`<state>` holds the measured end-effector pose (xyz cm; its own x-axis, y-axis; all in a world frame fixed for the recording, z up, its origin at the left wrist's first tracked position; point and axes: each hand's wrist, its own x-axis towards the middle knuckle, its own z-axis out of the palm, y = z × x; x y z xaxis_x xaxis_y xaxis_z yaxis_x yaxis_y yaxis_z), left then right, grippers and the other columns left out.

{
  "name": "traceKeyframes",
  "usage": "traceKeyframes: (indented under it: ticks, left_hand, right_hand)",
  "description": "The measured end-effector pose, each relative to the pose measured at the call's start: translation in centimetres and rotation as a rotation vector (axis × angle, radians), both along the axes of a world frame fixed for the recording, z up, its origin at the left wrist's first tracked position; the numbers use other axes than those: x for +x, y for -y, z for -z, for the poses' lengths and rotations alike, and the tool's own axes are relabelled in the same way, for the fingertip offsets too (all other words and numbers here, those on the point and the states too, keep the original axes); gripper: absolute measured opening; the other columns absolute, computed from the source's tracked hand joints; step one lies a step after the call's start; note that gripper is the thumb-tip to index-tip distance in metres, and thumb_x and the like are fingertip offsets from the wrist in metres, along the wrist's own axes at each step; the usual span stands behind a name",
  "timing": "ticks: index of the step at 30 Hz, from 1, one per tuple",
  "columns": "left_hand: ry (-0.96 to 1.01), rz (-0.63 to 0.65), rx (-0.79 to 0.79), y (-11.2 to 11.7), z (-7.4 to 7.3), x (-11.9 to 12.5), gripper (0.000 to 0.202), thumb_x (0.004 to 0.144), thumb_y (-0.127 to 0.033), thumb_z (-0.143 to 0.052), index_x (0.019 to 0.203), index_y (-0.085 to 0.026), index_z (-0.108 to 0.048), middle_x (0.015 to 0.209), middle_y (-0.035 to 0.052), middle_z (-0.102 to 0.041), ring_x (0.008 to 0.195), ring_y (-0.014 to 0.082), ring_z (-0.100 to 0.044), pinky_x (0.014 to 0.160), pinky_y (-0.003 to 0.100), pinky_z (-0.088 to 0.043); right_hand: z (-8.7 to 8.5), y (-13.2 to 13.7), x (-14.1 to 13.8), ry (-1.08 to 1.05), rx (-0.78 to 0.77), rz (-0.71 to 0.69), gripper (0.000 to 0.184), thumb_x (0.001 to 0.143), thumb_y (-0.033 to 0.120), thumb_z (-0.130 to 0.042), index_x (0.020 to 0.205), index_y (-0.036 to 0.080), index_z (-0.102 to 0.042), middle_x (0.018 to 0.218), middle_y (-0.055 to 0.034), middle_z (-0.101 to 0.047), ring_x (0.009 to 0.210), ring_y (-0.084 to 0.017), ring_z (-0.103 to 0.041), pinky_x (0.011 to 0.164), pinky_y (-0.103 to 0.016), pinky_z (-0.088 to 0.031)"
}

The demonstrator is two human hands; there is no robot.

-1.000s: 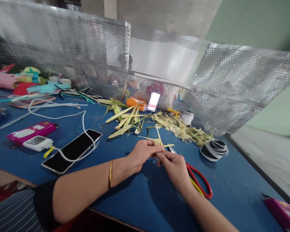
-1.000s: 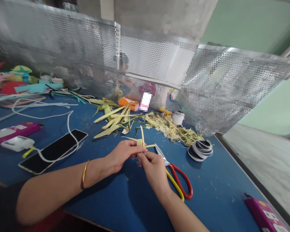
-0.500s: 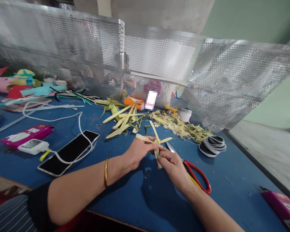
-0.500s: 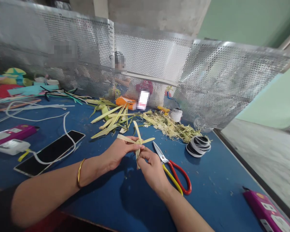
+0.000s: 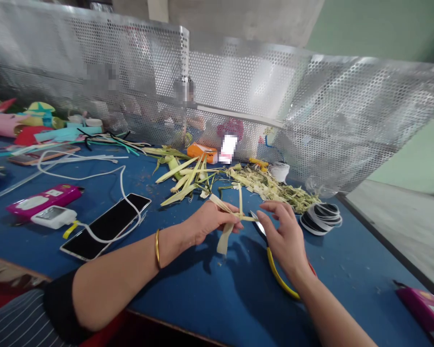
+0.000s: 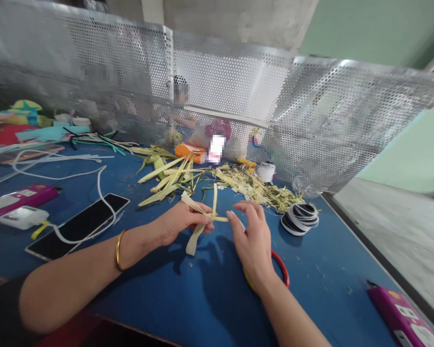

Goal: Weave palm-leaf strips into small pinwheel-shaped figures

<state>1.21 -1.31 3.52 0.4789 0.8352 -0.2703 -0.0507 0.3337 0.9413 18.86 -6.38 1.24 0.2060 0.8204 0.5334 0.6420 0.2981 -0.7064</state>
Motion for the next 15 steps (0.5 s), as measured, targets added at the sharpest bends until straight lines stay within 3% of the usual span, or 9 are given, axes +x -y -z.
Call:
traceKeyframes:
  ticks: [4, 10, 15]
  left_hand:
    - [0.023, 0.066, 0.031, 0.1, 0.1, -0.2, 0.019, 0.067, -0.013, -0.073, 0.085, -0.01, -0.069, 0.064, 0.0044, -0.07, 0.058, 0.0125, -0.063, 0.068, 0.028, -0.051]
    - [0.009, 0.075, 0.07, 0.0, 1.3, 0.2, 0.03, 0.064, -0.028, -0.082, 0.084, -0.011, -0.067, 0.062, 0.0002, -0.065, 0.052, 0.0096, -0.058, 0.056, 0.023, -0.048]
    - [-0.078, 0.037, 0.165, 0.2, 1.5, 0.5, 0.018, 0.073, -0.026, -0.075, 0.079, -0.012, -0.066, 0.058, -0.0012, -0.062, 0.046, 0.0087, -0.056, 0.05, 0.021, -0.045]
  right_hand:
    - [0.3, -0.6, 0.2, -0.113, -0.349, -0.3, 0.03, 0.088, 0.044, -0.053, 0.072, 0.02, -0.062, 0.067, -0.0023, -0.063, 0.066, -0.018, -0.056, 0.066, -0.03, -0.042]
    - [0.8, -0.1, -1.1, -0.183, -0.373, -0.266, 0.029, 0.085, 0.041, -0.057, 0.064, 0.02, -0.057, 0.059, 0.0001, -0.059, 0.058, -0.015, -0.051, 0.06, -0.028, -0.039]
    - [0.6, 0.0, -0.7, -0.109, -0.393, -0.266, 0.031, 0.084, 0.039, -0.055, 0.059, 0.021, -0.054, 0.055, 0.0013, -0.057, 0.055, -0.014, -0.048, 0.058, -0.027, -0.037]
